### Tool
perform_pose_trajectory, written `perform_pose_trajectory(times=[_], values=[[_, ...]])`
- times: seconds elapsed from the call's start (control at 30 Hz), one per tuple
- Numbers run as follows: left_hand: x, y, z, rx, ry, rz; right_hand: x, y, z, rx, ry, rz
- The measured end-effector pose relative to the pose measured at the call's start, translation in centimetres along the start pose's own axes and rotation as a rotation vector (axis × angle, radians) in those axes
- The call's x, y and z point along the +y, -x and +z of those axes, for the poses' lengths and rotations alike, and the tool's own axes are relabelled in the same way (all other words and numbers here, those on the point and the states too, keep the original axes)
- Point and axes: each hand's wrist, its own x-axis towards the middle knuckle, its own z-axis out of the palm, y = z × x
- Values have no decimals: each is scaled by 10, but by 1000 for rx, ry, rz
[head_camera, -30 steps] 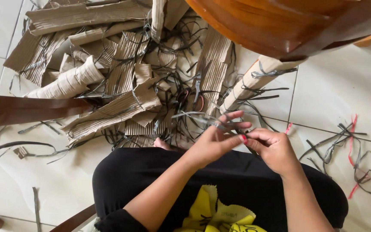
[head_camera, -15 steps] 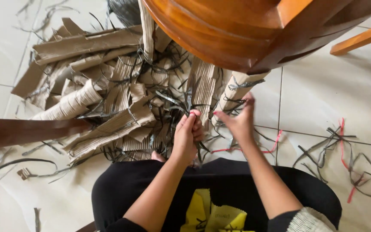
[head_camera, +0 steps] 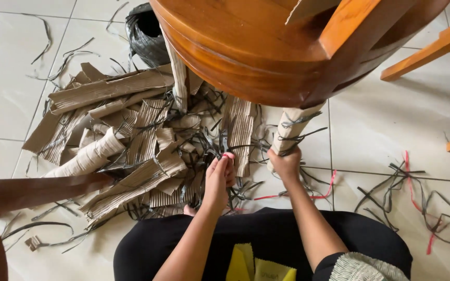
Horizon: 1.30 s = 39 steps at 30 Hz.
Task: Wrapping wooden chair legs with corrugated cardboard and securing them with plastic ties for protection.
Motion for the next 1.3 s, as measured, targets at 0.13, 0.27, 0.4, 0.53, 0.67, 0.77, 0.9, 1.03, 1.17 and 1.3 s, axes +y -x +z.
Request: perform_pose_trajectory(times=[0.13,0.27,0.4,0.53,0.67,0.77,0.9,1.03,1.17,1.3], values=[[2,1,3,3,-31,4,-5,-14,-29,29,-1,25],[1,6,0,14,-83,6,5,-22,-40,4,61,44],[2,9,-4,46,-92,13,4,-23,-49,-15,63,51],[7,13,0,42,-94,9,30,-37,-62,-8,92,68],[3,10,2,34,-102,-7,49,-46,-77,1,125,148],[-3,6,3,27,-115,-19,52,-52,-86,-34,177,194],[-10,6,7,17,-136,-46,-38,-37,-110,-352,518,333],[-26,-3,14,8,-146,-48,-124,-10,-146,-643,849,321],[-16,5,29,24,-111,-25,-136,18,-93,-800,-94,89],[-1,5,30,78,0,37,-169,24,-2,-645,-722,-125]])
